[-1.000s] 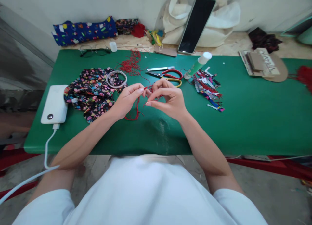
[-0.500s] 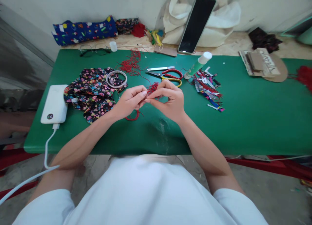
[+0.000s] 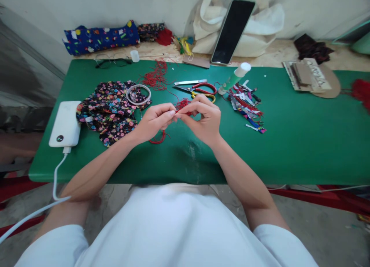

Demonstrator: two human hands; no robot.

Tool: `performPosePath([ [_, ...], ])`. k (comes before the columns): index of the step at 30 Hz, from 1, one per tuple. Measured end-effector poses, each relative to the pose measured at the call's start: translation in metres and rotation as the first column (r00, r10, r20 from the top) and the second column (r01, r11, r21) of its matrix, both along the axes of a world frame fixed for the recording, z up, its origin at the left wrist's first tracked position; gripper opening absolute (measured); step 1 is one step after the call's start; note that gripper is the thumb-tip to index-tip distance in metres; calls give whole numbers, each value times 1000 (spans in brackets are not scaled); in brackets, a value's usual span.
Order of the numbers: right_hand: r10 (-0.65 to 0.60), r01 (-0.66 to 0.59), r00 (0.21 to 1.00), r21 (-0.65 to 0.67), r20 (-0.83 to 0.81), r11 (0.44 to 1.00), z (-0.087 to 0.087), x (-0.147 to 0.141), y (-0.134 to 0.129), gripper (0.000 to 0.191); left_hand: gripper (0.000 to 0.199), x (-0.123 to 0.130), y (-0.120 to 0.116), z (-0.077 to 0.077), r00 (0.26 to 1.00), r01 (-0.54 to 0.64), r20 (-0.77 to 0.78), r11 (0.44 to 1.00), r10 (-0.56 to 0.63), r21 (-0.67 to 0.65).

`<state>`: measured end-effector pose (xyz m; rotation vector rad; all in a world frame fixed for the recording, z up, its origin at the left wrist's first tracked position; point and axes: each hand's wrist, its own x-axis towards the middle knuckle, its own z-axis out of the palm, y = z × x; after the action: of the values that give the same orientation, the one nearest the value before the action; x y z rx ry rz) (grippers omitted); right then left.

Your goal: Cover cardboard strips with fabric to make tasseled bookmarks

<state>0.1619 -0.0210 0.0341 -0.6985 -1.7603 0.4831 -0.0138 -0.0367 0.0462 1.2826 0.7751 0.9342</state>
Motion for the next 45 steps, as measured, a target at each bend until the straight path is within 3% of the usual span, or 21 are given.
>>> performPosePath([
  [16,20,-22,998,29,56,999,-2,4,3,33,27,-3,0,-6,999,7,-35,993,-3,116],
  [25,-102,-38,896,303,432,952,-8,11,8,32,27,-4,-1,-3,989,62,-143,992,-45,113],
  [30,-109,-56,861,306,496,950,-8,10,7,25,28,-3,0,-6,984,87,-159,994,-76,67],
  [38,-56,-78,901,288,429,954,-8,5,3,24,42,-3,4,-3,984,164,-76,986,-164,-13],
  [41,-15,-81,940,265,342,961,-3,6,2,22,39,-11,10,2,958,219,-184,975,-220,-23],
  [45,-21,-8,988,185,156,983,1,10,4,31,27,-30,23,9,897,154,-396,979,-196,-138],
])
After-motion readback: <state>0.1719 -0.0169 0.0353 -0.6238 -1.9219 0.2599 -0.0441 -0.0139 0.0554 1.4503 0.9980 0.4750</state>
